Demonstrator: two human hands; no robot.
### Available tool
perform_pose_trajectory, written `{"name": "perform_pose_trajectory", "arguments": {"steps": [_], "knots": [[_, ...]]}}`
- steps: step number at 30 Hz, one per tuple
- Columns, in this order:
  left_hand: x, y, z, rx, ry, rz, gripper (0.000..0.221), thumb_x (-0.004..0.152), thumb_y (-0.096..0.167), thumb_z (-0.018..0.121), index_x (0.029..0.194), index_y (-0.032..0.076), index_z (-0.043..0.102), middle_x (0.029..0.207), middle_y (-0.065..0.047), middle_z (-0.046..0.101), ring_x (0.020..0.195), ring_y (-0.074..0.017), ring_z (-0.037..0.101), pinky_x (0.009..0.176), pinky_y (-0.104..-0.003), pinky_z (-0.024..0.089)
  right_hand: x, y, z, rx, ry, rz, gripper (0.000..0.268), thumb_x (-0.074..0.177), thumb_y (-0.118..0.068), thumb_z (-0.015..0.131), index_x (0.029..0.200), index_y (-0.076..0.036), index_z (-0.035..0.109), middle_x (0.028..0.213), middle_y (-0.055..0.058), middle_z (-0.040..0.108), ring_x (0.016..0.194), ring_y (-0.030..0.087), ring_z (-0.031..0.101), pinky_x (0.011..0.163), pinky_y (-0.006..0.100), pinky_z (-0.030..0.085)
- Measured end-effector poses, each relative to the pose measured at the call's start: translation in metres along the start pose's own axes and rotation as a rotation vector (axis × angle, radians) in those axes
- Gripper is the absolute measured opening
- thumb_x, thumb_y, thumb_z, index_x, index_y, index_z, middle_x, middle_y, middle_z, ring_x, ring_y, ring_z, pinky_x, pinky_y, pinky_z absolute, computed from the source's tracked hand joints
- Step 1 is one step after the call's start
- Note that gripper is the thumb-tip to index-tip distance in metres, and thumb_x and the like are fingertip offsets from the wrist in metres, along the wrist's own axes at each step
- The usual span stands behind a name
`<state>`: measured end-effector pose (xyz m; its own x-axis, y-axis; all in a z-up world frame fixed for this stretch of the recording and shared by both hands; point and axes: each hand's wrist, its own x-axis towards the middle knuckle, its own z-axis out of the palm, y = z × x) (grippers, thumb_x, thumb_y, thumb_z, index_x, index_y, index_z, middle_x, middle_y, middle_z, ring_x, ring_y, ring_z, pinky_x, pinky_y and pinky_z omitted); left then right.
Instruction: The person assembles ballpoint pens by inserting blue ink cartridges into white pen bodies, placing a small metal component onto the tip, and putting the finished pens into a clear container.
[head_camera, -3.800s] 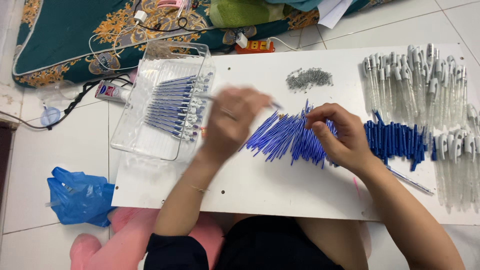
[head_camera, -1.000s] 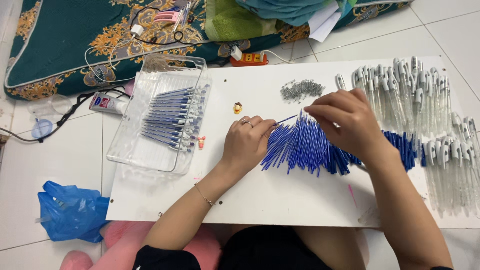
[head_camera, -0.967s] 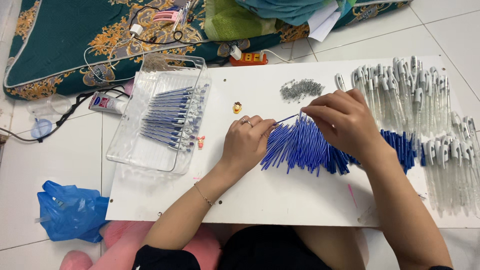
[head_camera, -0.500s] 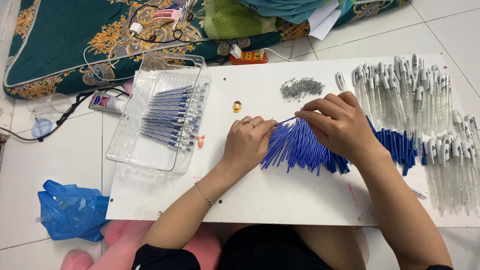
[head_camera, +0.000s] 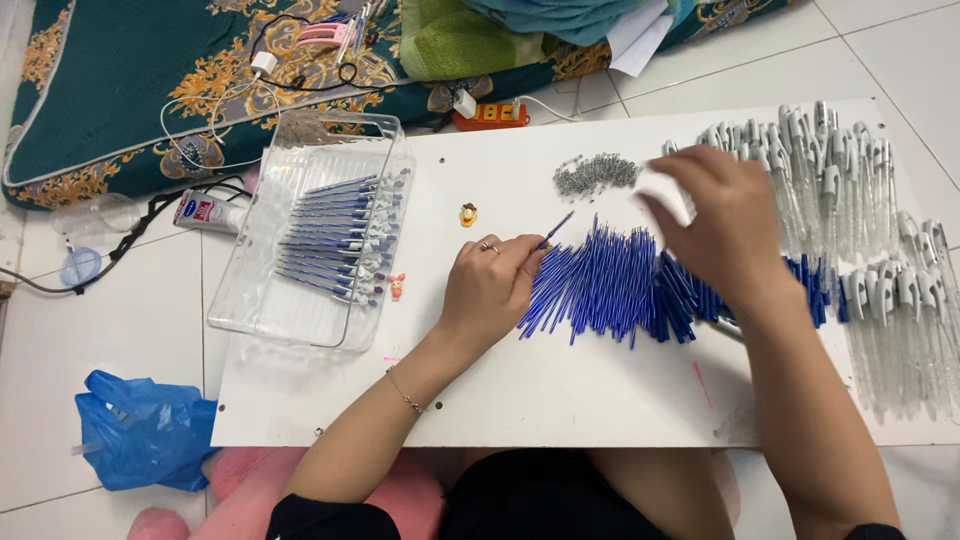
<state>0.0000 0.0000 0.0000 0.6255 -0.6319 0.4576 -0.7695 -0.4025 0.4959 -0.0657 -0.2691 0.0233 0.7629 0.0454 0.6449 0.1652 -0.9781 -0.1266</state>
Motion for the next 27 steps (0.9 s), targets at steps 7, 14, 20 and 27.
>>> {"name": "perform_pose_trajectory", "arguments": {"steps": [7, 14, 20, 27], "knots": [[-0.003, 0.001, 0.010, -0.084, 0.037, -0.019, 0.011, 0.101, 0.019, 0.057, 0.103, 0.012, 0.065, 0.087, 0.008, 0.077, 0.065, -0.0248, 0.055, 0.074, -0.043, 0.050, -0.040, 0.069, 0.057, -0.401, -0.332, 0.299, 0.031, 0.095, -0.039, 0.066, 0.100, -0.012, 0.080, 0.102, 0.008, 0.070, 0.096, 0.033, 0.068, 0.089, 0.045, 0.044], [0.002, 0.003, 0.006, -0.465, 0.118, -0.188, 0.012, 0.101, 0.020, 0.066, 0.103, 0.013, 0.075, 0.077, -0.006, 0.077, 0.073, -0.0197, 0.072, 0.073, -0.030, 0.054, -0.044, 0.072, 0.069, -0.288, -0.217, 0.358, 0.025, 0.085, -0.038, 0.074, 0.087, -0.014, 0.079, 0.086, 0.011, 0.072, 0.079, 0.035, 0.072, 0.071, 0.041, 0.046], [0.008, 0.000, -0.015, -0.918, 0.274, -0.284, 0.019, 0.110, 0.022, 0.052, 0.111, 0.011, 0.068, 0.090, -0.006, 0.078, 0.089, -0.0087, 0.068, 0.084, -0.022, 0.053, -0.018, 0.009, 0.019, 0.038, 0.069, 0.224, 0.009, 0.097, -0.013, 0.077, 0.099, -0.005, 0.074, 0.083, 0.007, 0.070, 0.067, 0.027, 0.066, 0.068, 0.036, 0.048], [0.007, 0.003, -0.034, -0.746, 0.227, -0.187, 0.021, 0.104, 0.018, 0.057, 0.101, 0.008, 0.075, 0.058, 0.001, 0.050, 0.067, -0.0053, 0.044, 0.069, -0.022, 0.049, -0.005, -0.022, 0.007, -0.042, 0.346, -0.199, 0.015, 0.104, -0.009, 0.071, 0.111, -0.018, 0.081, 0.108, -0.005, 0.079, 0.088, 0.017, 0.072, 0.083, 0.029, 0.049]]}}
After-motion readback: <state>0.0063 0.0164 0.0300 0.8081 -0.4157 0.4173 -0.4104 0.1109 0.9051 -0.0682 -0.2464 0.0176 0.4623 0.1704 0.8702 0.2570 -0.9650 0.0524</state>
